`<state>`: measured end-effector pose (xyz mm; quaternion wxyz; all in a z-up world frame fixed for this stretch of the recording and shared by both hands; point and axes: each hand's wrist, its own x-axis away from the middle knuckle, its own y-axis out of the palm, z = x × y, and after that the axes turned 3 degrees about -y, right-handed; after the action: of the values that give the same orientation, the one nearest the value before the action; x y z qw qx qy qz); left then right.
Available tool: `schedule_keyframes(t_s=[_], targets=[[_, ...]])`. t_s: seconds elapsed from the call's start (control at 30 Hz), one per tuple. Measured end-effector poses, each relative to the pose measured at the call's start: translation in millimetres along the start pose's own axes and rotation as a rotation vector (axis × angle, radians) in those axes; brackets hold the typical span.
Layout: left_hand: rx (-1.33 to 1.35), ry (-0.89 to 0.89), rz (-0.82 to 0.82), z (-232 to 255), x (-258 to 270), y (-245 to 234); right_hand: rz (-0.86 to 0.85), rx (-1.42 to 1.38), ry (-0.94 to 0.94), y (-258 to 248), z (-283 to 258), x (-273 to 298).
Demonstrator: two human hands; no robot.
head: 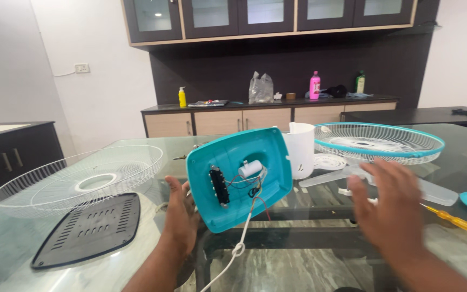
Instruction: The person assembles a table fan by connecting internal wires in the base, attaching the motor housing, and securing the black base cover with screws. The person uses a screwdriver to tighten the screws and ensures the components are properly aligned.
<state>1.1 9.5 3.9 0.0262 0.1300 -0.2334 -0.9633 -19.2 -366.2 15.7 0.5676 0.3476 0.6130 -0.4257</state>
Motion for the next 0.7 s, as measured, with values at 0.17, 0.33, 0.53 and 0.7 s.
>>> schedule_keyframes(t_s=[0.17,0.33,0.53,0.7], targets=[[0.010,-0.005,-0.012,-2,-5,-3,-0.072,-0.303,0.202,45,-73,-33],[-0.035,-0.013,0.000,-5,-6,-4,-0.080,-0.282,0.177,84,-108,-18],[-0.062,-0.069,-0.001,-2,-4,1,-0.344,-0.372,0.356,95,-109,-2],[-0.073,0.114,-0.041,22,9,17,-0.430,-0.445,0.510,91,-104,-4]])
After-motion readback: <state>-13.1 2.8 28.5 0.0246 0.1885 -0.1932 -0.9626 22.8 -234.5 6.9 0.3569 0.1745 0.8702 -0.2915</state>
